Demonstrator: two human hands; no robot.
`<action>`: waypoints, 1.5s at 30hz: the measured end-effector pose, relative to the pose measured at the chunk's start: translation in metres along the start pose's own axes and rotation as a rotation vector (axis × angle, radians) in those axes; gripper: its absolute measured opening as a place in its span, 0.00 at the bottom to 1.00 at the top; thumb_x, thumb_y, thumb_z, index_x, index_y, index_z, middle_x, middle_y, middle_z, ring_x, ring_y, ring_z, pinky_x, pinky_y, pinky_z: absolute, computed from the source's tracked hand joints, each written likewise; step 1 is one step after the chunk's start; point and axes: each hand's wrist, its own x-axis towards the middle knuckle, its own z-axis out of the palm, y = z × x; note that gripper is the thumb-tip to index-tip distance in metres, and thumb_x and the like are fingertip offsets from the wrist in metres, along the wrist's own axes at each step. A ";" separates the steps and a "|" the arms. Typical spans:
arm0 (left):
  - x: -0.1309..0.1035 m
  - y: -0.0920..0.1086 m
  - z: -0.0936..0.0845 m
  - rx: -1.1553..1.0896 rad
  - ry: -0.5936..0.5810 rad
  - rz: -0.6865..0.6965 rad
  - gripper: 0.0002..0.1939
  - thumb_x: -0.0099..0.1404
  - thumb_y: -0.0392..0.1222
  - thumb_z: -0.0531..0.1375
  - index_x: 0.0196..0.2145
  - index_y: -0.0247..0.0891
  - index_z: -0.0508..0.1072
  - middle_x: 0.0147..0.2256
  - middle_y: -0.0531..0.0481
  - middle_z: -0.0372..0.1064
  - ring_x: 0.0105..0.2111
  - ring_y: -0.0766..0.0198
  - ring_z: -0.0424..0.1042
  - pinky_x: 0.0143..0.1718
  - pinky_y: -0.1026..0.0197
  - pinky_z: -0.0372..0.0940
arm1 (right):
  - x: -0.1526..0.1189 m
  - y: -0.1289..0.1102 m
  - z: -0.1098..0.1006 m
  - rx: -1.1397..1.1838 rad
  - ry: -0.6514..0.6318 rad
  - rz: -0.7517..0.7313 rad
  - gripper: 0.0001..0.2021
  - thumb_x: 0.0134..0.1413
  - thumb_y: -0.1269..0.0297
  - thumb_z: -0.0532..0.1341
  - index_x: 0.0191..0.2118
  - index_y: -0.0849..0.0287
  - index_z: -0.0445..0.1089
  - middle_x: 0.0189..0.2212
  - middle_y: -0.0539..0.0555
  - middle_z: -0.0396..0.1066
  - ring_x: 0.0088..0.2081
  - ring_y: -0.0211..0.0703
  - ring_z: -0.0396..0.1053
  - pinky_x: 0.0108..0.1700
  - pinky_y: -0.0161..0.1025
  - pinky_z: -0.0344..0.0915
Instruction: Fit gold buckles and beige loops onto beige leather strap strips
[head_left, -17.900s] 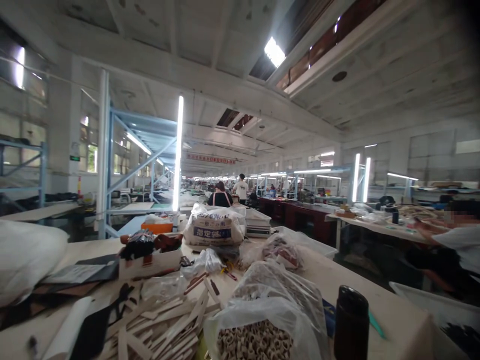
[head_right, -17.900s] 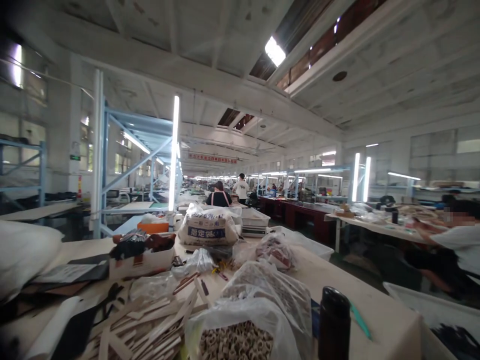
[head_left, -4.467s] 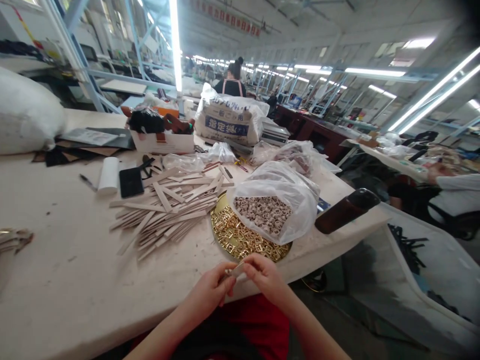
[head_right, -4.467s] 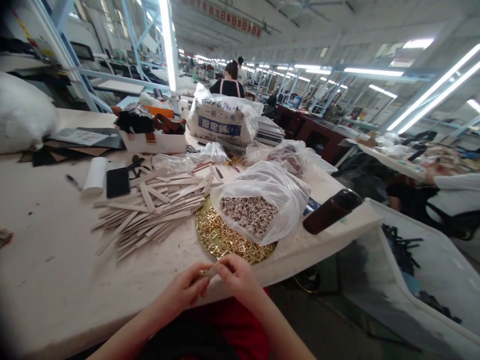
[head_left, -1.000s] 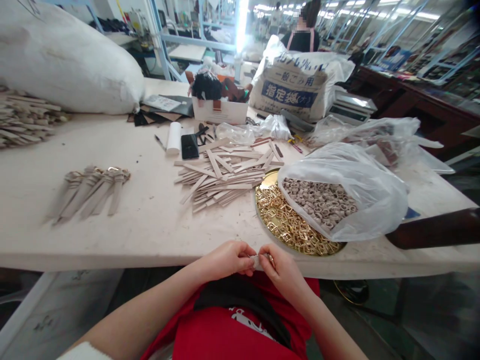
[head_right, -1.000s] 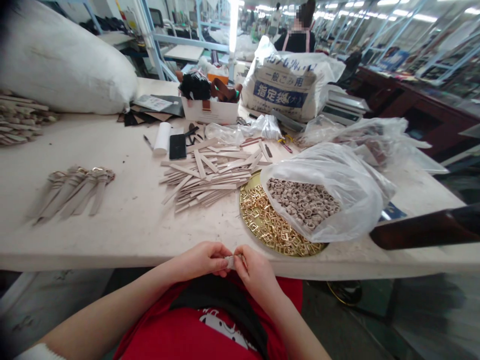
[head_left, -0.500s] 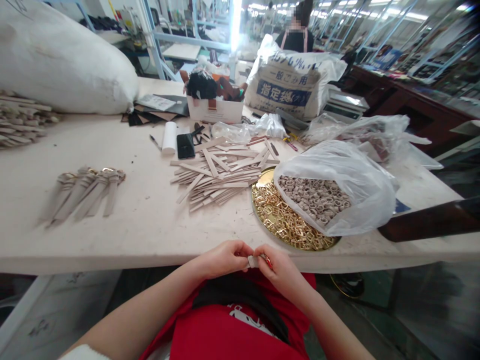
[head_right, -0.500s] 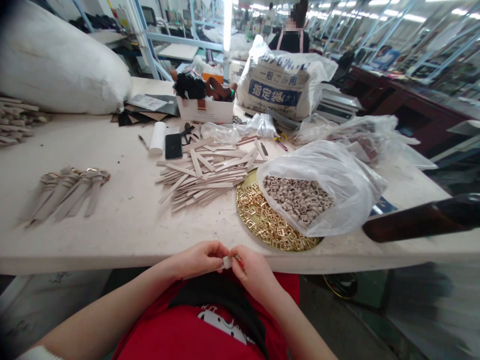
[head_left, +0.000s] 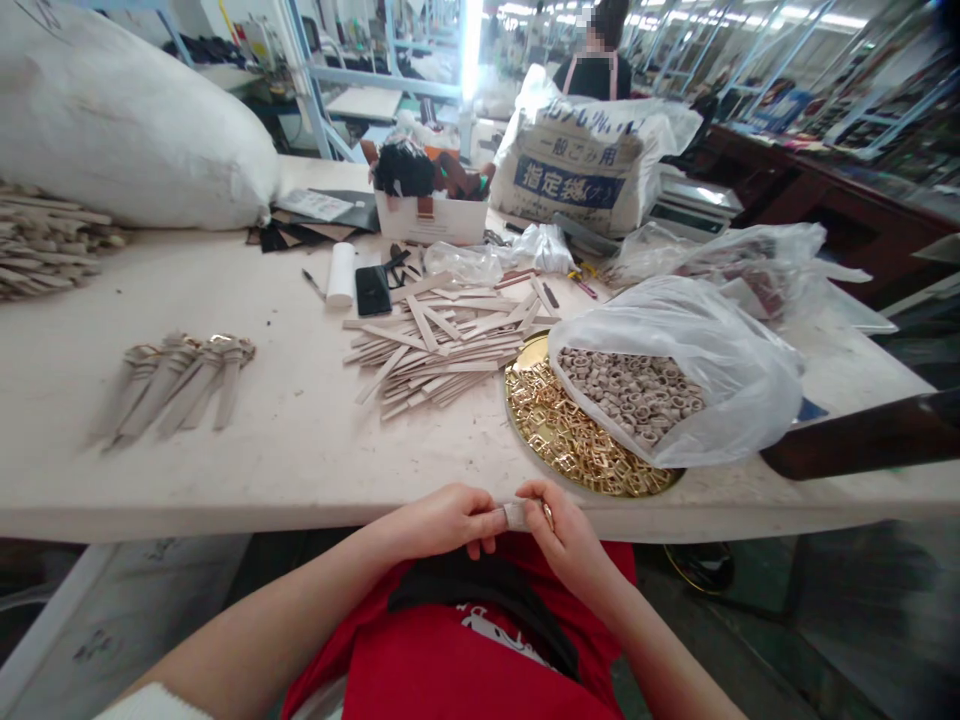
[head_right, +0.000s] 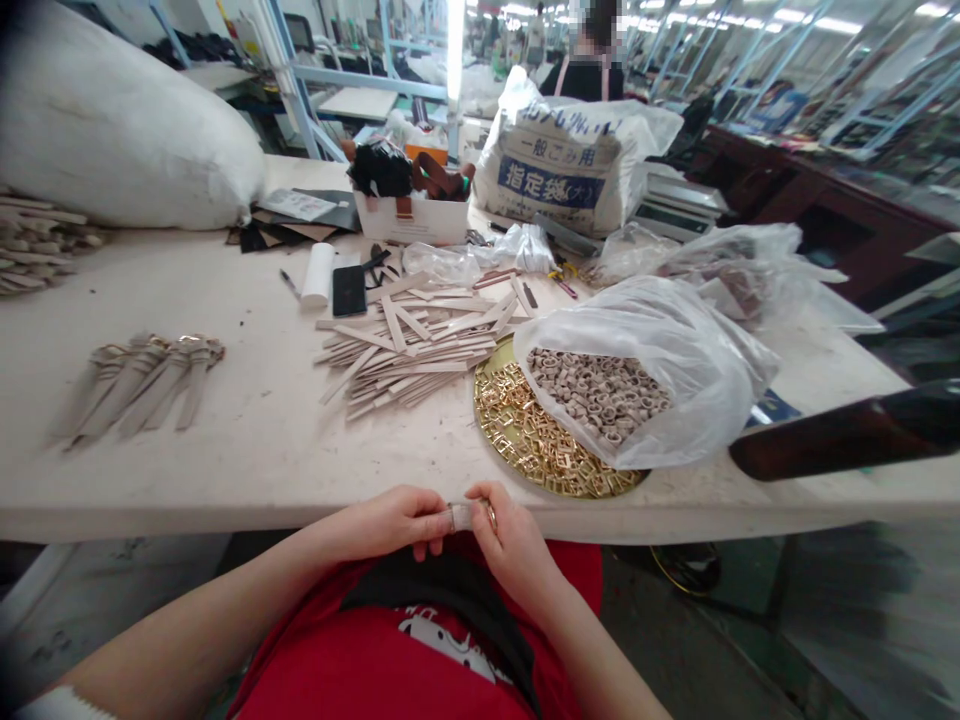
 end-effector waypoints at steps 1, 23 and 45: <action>0.000 0.000 0.000 0.017 0.009 0.001 0.19 0.61 0.53 0.49 0.29 0.34 0.68 0.26 0.51 0.69 0.22 0.69 0.65 0.25 0.68 0.58 | 0.002 0.001 0.001 0.013 -0.018 -0.006 0.09 0.57 0.63 0.48 0.39 0.58 0.62 0.27 0.52 0.67 0.30 0.41 0.64 0.33 0.37 0.60; 0.023 0.000 -0.095 0.752 0.569 0.046 0.20 0.59 0.56 0.52 0.34 0.38 0.73 0.35 0.45 0.72 0.36 0.59 0.69 0.35 0.64 0.59 | 0.063 0.022 0.049 -0.158 0.255 0.025 0.25 0.57 0.53 0.47 0.55 0.66 0.53 0.20 0.51 0.66 0.25 0.48 0.68 0.27 0.40 0.61; 0.016 -0.011 -0.024 0.645 0.584 0.461 0.18 0.59 0.35 0.48 0.46 0.41 0.67 0.44 0.45 0.65 0.42 0.59 0.66 0.45 0.59 0.60 | 0.058 0.009 -0.003 0.705 0.453 0.151 0.14 0.51 0.52 0.53 0.36 0.57 0.60 0.19 0.43 0.53 0.18 0.31 0.50 0.20 0.30 0.50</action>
